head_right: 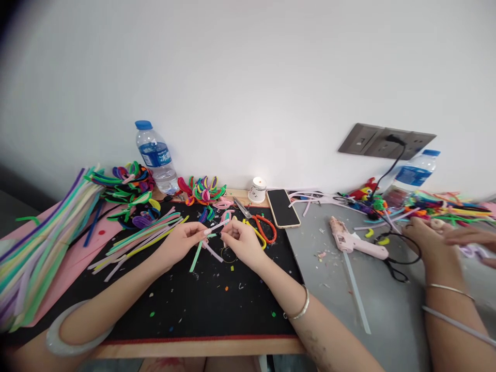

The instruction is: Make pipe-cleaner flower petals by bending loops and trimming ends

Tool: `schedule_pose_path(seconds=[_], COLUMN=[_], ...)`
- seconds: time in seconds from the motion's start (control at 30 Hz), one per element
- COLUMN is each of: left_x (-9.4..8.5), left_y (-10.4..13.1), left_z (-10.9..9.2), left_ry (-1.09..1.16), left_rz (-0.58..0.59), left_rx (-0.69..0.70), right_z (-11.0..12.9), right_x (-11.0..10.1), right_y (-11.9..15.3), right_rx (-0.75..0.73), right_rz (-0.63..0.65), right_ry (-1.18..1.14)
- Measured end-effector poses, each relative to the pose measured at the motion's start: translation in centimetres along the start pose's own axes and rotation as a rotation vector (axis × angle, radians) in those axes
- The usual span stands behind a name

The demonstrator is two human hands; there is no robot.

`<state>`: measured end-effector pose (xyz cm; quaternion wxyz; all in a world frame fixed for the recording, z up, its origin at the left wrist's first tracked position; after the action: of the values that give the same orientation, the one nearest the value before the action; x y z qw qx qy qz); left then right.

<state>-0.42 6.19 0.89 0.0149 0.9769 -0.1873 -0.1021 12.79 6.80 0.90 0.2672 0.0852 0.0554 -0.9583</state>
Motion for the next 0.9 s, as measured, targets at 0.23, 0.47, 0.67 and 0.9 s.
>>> schedule_pose_path(seconds=[0.23, 0.47, 0.67, 0.9], left_x=[0.3, -0.1, -1.2, -0.9], left_y=[-0.2, -0.2, -0.2, 0.3], left_z=[0.5, 0.8, 2.4, 2.3], left_ry=[0.128, 0.188, 0.419, 0.438], left_rz=[0.038, 0.034, -0.133, -0.193], left_rx=[-0.015, -0.001, -0.011, 0.025], right_z=[2.6, 1.7, 4.6, 4.7], right_x=[-0.1, -0.5, 0.4, 5.1], right_y=[0.7, 0.3, 1.8, 2.3], right_rx=[-0.121, -0.071, -0.272, -0.377], right_rz=[-0.033, 0.004, -0.075, 0.082], right_ry=[0.306, 0.159, 0.634, 0.961])
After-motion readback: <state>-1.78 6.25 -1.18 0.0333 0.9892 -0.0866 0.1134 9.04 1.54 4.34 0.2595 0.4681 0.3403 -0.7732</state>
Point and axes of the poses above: each hand's wrist, its own y-axis away from the middle knuckle, its own x-axis out of the palm, z = x × y, the point moved 9 cm from there along -y, towards the middle knuckle, and after that the axes turned 10 degrees about z, right-handed, at the moved point
